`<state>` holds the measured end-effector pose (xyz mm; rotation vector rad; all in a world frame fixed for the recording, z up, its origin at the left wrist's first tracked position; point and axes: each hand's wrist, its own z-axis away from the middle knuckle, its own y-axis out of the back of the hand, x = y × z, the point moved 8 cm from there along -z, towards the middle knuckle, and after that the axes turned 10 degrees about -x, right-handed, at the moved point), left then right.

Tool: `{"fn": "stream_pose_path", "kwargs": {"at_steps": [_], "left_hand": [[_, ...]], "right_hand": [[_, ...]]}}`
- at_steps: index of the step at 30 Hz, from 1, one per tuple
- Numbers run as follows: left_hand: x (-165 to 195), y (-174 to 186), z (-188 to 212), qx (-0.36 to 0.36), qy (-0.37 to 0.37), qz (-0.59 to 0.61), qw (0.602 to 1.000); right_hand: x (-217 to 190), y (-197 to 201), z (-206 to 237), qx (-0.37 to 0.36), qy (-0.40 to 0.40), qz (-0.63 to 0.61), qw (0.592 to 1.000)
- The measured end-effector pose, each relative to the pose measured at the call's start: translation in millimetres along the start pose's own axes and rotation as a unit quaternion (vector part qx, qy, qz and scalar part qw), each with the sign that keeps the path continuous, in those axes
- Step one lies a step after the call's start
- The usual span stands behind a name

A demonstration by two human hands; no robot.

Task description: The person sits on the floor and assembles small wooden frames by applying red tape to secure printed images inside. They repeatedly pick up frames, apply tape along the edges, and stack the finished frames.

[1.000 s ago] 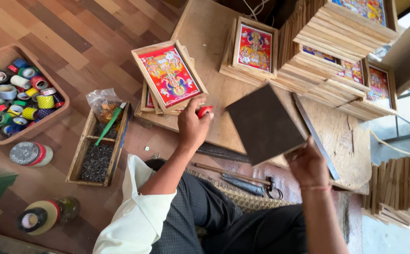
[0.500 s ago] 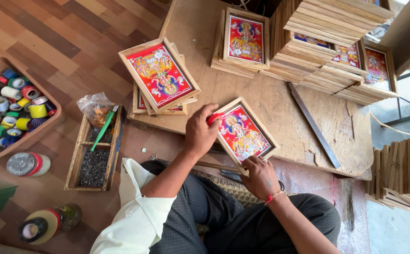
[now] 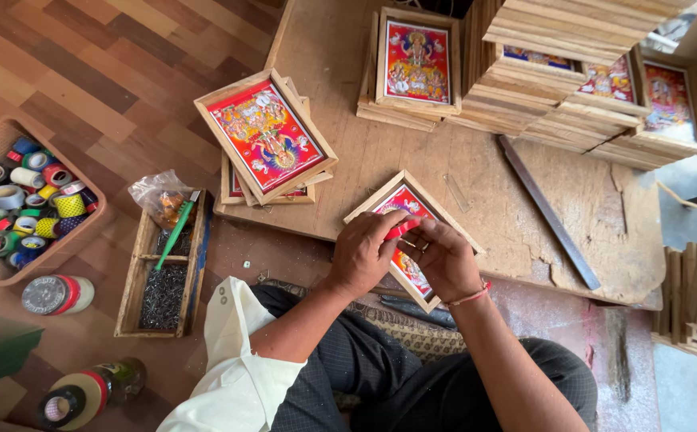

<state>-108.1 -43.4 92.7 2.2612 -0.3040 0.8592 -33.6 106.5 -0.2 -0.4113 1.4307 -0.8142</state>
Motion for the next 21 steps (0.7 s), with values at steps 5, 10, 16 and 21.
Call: {"fn": "stream_pose_path", "kwargs": {"at_steps": [5,10,16,21], "left_hand": [[-0.4,-7.8,-1.7,-0.021,-0.018,-0.037,0.999],[-3.9,-8.7,-1.7,-0.044,-0.004,-0.047,0.998],[-24.3,-9.8,-3.8,-0.077,0.042,-0.075,0.993],[-58.4,-0.6,5.9,-0.146,0.057,-0.141,0.977]], "right_hand": [[4.5,20.3,-1.4,0.052,0.006,0.004,0.999],[2.2,22.3,-5.2,0.079,0.006,0.063,0.995],[-30.3,13.6,-28.2,0.128,0.056,0.378,0.915],[-59.9,18.2,-73.9,0.202,0.177,0.534,0.802]]}}
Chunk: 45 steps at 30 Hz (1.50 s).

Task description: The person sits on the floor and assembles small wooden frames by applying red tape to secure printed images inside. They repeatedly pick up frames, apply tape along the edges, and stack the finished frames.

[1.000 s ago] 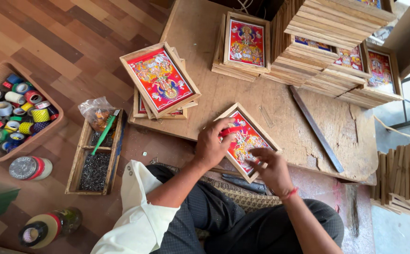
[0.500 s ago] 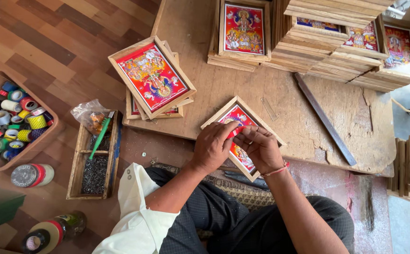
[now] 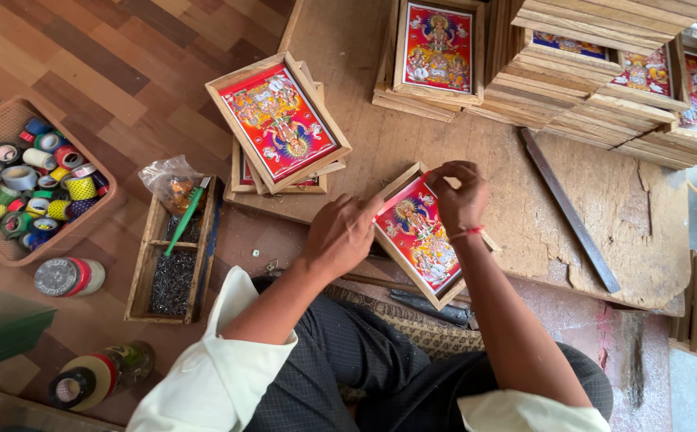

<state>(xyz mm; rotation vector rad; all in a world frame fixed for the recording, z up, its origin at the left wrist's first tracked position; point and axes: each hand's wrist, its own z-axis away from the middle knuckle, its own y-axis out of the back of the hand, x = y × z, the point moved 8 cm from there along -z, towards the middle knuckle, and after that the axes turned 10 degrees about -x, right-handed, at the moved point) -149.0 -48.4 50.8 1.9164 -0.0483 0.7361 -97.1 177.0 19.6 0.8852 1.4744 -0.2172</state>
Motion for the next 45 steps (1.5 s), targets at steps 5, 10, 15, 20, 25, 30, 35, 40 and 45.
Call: {"fn": "stream_pose_path", "kwargs": {"at_steps": [5,10,15,20,25,30,35,40,45], "left_hand": [[-18.5,-32.2,0.9,-0.157,0.031,-0.071,0.985],[-27.0,-35.0,-5.1,-0.143,0.051,-0.033,0.988],[-32.4,-44.4,-6.8,-0.183,0.085,-0.028,0.979],[-38.7,-55.6,-6.9,-0.218,0.115,-0.036,0.969],[-40.4,-59.0,-8.3,-0.2,0.109,-0.042,0.973],[-43.8,-66.5,-8.8,-0.235,0.133,-0.044,0.962],[-41.2,-64.1,-9.3,-0.241,0.146,-0.061,0.957],[-40.0,-59.8,-8.0,-0.255,0.178,-0.04,0.95],[-36.3,-53.5,-10.9,-0.236,0.169,-0.037,0.956]], "right_hand": [[14.0,-16.2,-1.6,0.059,-0.004,0.072,0.996],[16.5,-19.0,4.5,0.067,-0.014,0.19,0.979],[16.1,-22.4,10.8,0.075,0.006,0.137,0.988],[21.1,-22.8,11.1,0.083,0.007,0.166,0.983],[22.5,-25.3,10.9,0.072,0.002,0.169,0.983],[6.4,-28.5,11.2,0.074,0.025,0.225,0.971],[18.4,-17.6,2.9,0.126,-0.111,0.187,0.968],[27.0,-18.8,-3.0,0.121,-0.173,0.159,0.964],[-7.0,-14.0,17.5,0.052,0.115,0.172,0.977]]}}
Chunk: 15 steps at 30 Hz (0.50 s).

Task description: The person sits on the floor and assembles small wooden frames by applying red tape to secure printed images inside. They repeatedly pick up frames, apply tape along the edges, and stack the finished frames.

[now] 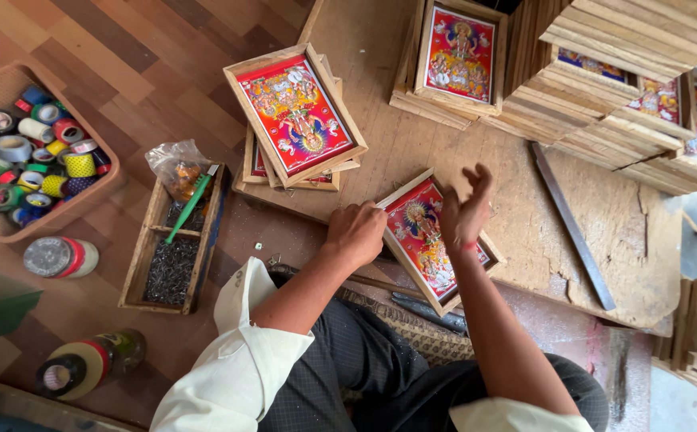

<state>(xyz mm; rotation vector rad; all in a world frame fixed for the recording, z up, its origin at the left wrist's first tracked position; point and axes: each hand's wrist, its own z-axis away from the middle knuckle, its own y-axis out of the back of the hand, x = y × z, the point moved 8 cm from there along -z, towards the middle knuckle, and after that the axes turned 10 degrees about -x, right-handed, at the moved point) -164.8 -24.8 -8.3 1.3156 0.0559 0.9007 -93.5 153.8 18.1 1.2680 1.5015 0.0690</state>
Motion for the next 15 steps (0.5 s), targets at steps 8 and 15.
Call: {"fn": "stream_pose_path", "kwargs": {"at_steps": [8,15], "left_hand": [[2.1,0.8,1.6,-0.007,0.001,-0.003,1.0],[-0.2,2.0,1.5,0.012,0.004,-0.001,1.0]], "right_hand": [[-30.9,-37.4,32.3,-0.213,0.149,0.284,0.923],[-22.5,-42.6,19.8,-0.243,0.109,0.285,0.921]]}}
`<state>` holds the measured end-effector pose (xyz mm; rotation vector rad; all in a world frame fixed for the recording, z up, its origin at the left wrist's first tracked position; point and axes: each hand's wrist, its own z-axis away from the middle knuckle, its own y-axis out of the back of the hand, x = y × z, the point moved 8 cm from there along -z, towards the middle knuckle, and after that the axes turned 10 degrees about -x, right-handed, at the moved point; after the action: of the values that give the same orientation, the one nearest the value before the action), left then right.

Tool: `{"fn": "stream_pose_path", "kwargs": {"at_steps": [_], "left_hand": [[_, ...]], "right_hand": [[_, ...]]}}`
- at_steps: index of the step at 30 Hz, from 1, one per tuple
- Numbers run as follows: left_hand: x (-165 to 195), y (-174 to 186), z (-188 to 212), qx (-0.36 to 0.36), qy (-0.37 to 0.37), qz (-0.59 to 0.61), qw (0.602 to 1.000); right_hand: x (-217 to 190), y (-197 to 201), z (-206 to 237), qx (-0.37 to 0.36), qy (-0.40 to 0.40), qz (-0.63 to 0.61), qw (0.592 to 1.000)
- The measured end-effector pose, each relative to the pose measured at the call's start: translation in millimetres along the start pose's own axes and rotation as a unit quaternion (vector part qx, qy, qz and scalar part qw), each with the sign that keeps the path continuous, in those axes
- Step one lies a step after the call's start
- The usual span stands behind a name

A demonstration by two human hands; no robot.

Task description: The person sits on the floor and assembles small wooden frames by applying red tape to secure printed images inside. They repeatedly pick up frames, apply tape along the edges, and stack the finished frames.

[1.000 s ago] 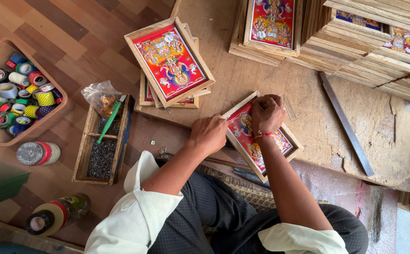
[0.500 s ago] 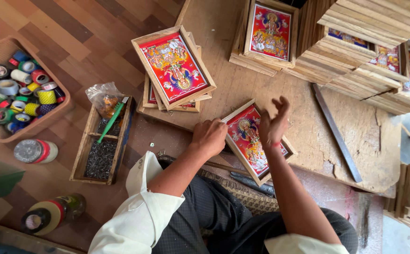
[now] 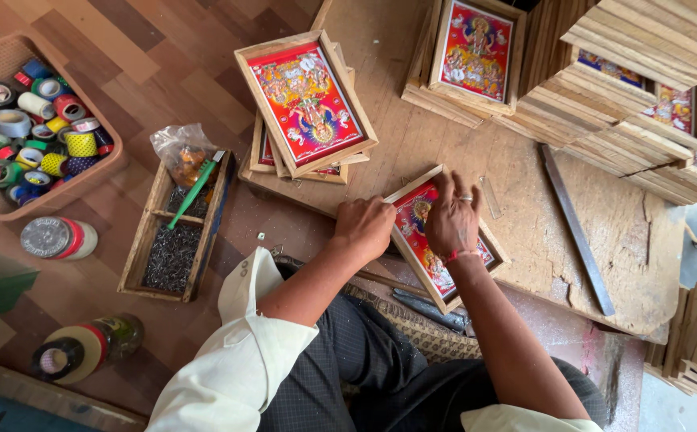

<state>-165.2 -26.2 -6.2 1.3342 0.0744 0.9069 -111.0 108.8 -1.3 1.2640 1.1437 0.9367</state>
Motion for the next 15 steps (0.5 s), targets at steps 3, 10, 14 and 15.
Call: {"fn": "stream_pose_path", "kwargs": {"at_steps": [3,10,14,15], "left_hand": [[1.5,0.4,0.7,0.032,-0.006,-0.002,0.999],[-1.9,-8.4,-4.4,-0.02,0.011,-0.007,1.0],[-4.7,-11.4,-7.0,-0.06,0.027,-0.002,0.998],[-4.0,-9.5,-6.7,-0.049,0.022,0.005,0.999]], "right_hand": [[-29.9,-2.7,21.0,0.006,0.143,-0.043,0.989],[-24.8,13.5,9.4,0.012,0.169,0.033,0.985],[6.3,19.3,-7.5,0.002,0.041,0.027,0.999],[8.2,17.8,-7.1,0.001,0.023,0.026,0.999]]}}
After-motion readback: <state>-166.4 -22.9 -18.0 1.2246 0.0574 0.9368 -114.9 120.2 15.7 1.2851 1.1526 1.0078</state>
